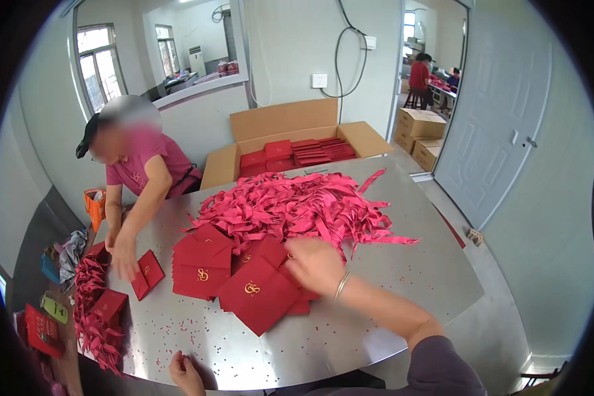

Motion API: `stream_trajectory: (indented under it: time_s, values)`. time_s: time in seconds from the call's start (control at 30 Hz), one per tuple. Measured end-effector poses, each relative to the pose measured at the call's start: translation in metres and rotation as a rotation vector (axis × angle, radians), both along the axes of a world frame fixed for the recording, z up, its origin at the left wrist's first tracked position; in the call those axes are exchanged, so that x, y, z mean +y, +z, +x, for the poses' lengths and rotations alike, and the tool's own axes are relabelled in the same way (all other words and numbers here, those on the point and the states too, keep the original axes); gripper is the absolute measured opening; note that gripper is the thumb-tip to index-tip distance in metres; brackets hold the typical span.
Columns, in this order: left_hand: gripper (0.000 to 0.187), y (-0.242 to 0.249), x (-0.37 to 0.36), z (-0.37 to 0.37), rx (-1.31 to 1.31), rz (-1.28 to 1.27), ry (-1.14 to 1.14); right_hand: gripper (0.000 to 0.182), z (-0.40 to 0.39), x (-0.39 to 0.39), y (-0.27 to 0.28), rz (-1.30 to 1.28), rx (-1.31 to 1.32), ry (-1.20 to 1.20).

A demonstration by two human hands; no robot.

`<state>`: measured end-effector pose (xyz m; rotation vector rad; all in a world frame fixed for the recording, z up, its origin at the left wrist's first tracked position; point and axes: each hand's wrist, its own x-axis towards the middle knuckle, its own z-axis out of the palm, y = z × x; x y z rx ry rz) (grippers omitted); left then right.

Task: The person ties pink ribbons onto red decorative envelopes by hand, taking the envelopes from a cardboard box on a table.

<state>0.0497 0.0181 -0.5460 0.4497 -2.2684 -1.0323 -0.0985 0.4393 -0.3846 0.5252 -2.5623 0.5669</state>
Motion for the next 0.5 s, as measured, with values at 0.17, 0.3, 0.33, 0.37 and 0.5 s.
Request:
stream_trajectory:
  time_s: [0.17, 0.3, 0.33, 0.37, 0.5]
  values:
    - [0.026, 0.018, 0.060, -0.002, -0.042, 0.027, -0.066, 0.082, -0.063, 0.077, -0.043, 0.373, -0.236, -0.336]
    - [0.024, 0.046, 0.103, -0.007, -0.031, -0.252, -0.136, 0.065, -0.061, 0.086, -0.082, 0.232, -0.356, -0.260]
    - [0.023, 0.048, 0.107, -0.008, 0.027, -0.369, -0.182, 0.065, -0.059, 0.088, -0.086, 0.232, -0.364, -0.248]
    - [0.022, 0.051, 0.111, -0.006, 0.079, -0.483, -0.227, 0.060, -0.055, 0.091, -0.091, 0.221, -0.334, -0.202]
    - [0.022, 0.056, 0.118, 0.000, -0.042, -0.296, -0.263, 0.045, -0.036, 0.100, -0.093, 0.250, -0.139, -0.129]
